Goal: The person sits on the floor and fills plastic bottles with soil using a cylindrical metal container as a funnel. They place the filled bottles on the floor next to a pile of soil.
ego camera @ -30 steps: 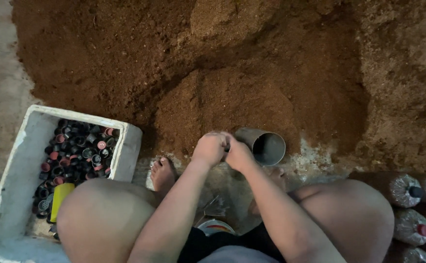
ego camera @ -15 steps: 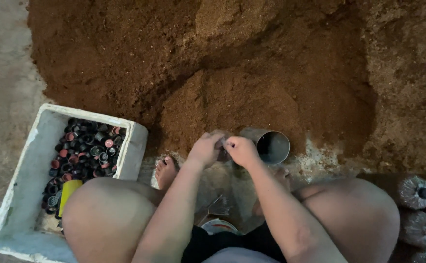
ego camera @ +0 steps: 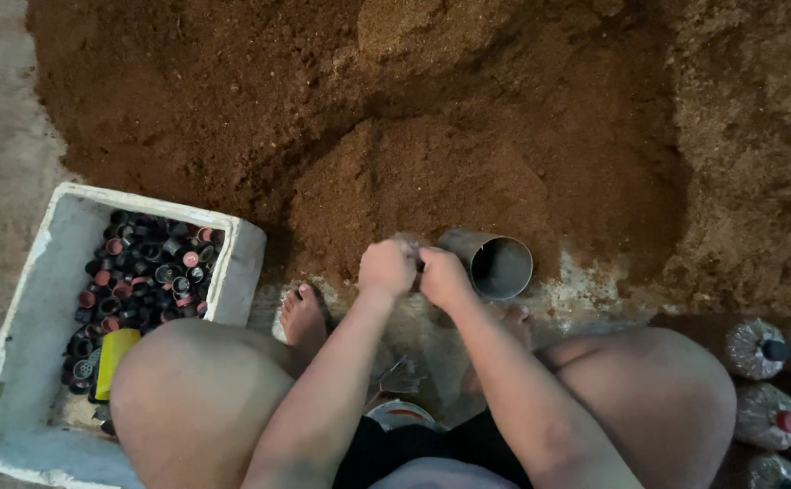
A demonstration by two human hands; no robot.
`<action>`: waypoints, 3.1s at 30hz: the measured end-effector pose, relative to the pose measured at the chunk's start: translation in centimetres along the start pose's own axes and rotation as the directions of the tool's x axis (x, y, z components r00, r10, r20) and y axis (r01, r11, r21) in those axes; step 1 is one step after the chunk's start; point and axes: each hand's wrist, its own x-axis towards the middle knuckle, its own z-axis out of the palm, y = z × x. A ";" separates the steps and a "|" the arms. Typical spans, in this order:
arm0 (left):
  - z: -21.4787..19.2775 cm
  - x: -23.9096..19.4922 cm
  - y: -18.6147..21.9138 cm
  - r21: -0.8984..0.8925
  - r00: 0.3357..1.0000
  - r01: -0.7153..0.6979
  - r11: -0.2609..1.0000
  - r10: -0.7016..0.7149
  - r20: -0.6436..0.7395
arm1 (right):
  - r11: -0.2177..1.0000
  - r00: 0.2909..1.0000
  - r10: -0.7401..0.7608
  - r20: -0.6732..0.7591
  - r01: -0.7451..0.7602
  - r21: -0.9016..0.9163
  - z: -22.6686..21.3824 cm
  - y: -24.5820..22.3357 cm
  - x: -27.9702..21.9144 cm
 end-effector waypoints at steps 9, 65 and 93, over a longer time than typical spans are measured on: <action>-6.8 -4.4 1.6 -0.045 0.954 -0.245 0.969 0.249 0.170 | 0.992 0.981 0.095 -0.171 -0.079 0.097 0.9 -1.6 -0.9; 4.4 2.7 -3.5 0.323 0.930 -0.312 0.893 0.356 -0.085 | 0.910 0.929 0.308 0.207 -0.351 0.220 -9.0 -4.0 -0.4; 4.0 2.4 -2.7 0.334 0.908 -0.349 0.876 0.404 -0.110 | 0.994 0.996 0.030 0.082 -0.022 -0.106 -5.7 -4.2 -0.1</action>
